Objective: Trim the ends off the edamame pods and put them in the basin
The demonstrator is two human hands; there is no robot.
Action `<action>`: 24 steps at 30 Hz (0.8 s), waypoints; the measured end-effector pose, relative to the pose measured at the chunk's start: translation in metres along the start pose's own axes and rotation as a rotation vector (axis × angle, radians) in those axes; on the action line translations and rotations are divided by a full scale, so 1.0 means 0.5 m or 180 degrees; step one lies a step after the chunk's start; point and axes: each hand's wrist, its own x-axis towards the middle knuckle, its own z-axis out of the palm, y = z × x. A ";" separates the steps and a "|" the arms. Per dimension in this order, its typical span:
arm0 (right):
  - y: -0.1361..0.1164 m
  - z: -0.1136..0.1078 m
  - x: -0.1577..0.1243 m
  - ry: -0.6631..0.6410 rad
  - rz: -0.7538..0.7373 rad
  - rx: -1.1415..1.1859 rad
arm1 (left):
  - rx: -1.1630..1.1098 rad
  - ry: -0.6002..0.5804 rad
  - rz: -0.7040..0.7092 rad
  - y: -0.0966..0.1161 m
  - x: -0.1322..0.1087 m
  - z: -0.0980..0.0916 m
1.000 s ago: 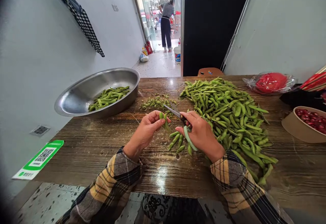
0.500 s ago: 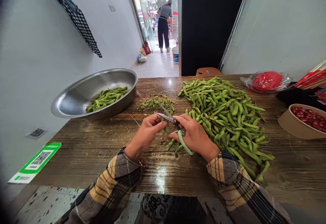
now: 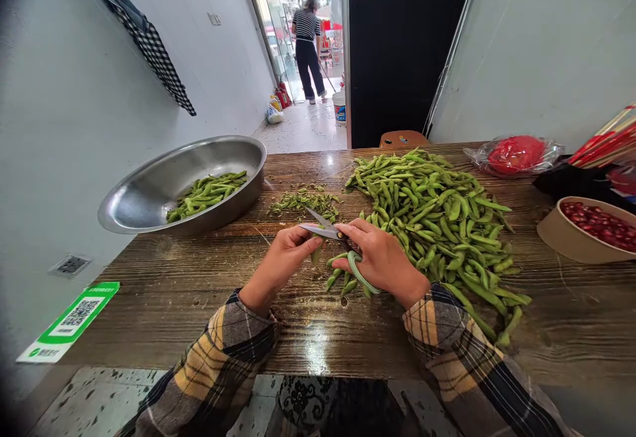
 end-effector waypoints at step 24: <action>0.029 -0.007 -0.006 -0.0537 -0.0106 -0.0378 | 0.0334 -0.0462 -0.0119 -0.025 0.016 -0.029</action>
